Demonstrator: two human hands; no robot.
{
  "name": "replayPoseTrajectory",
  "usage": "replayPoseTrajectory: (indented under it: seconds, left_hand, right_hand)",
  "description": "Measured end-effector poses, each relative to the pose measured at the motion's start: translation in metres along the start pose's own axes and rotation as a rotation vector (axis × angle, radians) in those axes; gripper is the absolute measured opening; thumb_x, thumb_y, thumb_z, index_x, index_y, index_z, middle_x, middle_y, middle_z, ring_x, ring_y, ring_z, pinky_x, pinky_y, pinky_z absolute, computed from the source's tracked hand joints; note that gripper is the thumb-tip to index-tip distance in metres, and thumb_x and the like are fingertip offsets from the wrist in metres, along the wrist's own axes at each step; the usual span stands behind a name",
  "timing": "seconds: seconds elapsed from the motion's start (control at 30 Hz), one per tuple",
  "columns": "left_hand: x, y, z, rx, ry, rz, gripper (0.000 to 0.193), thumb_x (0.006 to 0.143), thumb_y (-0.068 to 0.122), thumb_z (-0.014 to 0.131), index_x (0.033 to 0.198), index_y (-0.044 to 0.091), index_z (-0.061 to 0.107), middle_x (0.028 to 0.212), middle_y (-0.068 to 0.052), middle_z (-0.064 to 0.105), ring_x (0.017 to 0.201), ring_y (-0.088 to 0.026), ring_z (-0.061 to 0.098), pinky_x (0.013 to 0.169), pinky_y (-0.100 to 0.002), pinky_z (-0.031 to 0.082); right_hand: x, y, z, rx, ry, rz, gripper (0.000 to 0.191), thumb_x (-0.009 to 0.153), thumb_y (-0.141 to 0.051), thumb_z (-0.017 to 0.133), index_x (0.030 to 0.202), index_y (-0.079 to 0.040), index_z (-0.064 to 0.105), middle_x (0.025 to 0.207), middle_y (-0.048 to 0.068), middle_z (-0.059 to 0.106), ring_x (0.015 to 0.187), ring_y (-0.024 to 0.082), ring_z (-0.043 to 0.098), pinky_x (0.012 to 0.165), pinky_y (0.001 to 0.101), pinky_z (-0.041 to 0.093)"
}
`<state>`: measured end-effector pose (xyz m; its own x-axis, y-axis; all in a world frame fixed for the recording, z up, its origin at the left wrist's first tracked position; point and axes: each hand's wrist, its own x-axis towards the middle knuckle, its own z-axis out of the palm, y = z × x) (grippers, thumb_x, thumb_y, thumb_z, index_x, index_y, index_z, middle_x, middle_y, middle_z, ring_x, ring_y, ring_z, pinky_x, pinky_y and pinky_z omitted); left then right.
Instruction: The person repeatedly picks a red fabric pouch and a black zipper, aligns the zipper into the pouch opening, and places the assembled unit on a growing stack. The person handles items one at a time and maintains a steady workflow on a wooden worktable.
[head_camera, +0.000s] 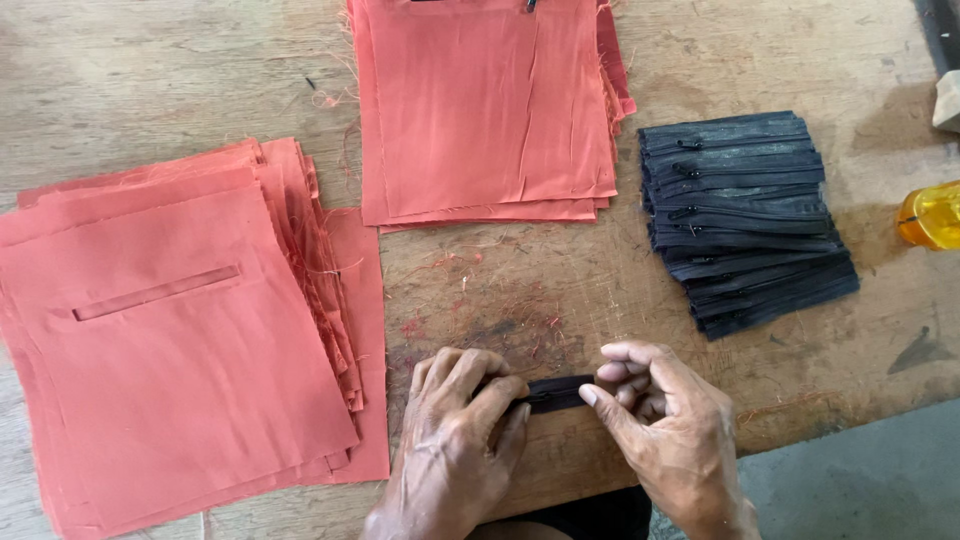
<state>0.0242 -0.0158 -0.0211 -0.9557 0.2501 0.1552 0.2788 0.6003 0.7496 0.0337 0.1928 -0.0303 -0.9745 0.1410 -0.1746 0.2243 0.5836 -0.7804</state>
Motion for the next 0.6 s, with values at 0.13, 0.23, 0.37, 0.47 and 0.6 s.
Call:
replayPoseTrajectory:
  seconds: [0.13,0.23,0.37,0.47,0.6]
  left_hand:
    - [-0.001,0.002,-0.005,-0.015,-0.018,-0.034,0.019,0.075,0.007,0.079,0.094,0.006,0.074,0.102,-0.007,0.065,0.101,-0.028,0.061,0.09,-0.04,0.047]
    - [-0.001,0.003,-0.015,-0.057,-0.049,-0.058,0.022,0.075,0.006,0.08,0.096,0.004,0.072,0.104,-0.008,0.064,0.103,-0.029,0.061,0.092,-0.04,0.048]
    - [0.004,0.002,-0.029,-0.11,-0.088,-0.032,0.028,0.072,0.005,0.081,0.098,0.003,0.071,0.107,-0.012,0.064,0.107,-0.033,0.06,0.093,-0.042,0.049]
    - [0.022,0.003,-0.016,-0.073,-0.058,-0.006,0.026,0.075,0.007,0.081,0.098,0.006,0.069,0.111,-0.013,0.065,0.109,-0.032,0.061,0.091,-0.04,0.051]
    - [0.048,0.01,0.0,-0.122,-0.08,0.103,0.052,0.081,0.001,0.071,0.13,0.0,0.056,0.123,-0.018,0.064,0.118,-0.038,0.059,0.1,-0.045,0.049]
  right_hand:
    - [-0.001,-0.002,-0.001,0.055,-0.006,0.026,0.038,0.076,-0.005,0.083,0.112,-0.006,0.072,0.088,0.003,0.076,0.068,0.005,0.066,0.053,0.0206,0.056]
    - [-0.003,-0.006,-0.003,0.095,-0.031,0.023,0.037,0.077,-0.004,0.082,0.113,-0.005,0.071,0.09,0.004,0.076,0.072,0.006,0.068,0.056,0.0212,0.057]
    - [-0.002,-0.009,-0.014,0.087,-0.053,-0.004,0.032,0.08,-0.007,0.079,0.111,-0.006,0.071,0.09,0.003,0.076,0.075,0.008,0.073,0.059,0.0217,0.061]
    - [0.016,-0.004,-0.03,-0.139,0.144,-0.342,0.025,0.084,-0.011,0.078,0.108,-0.007,0.073,0.096,0.003,0.072,0.077,0.01,0.07,0.065,0.0219,0.057]
    - [0.044,0.002,-0.05,-0.362,0.276,-0.304,0.026,0.083,-0.012,0.082,0.108,-0.005,0.076,0.106,0.01,0.07,0.078,0.019,0.068,0.065,0.0276,0.056]
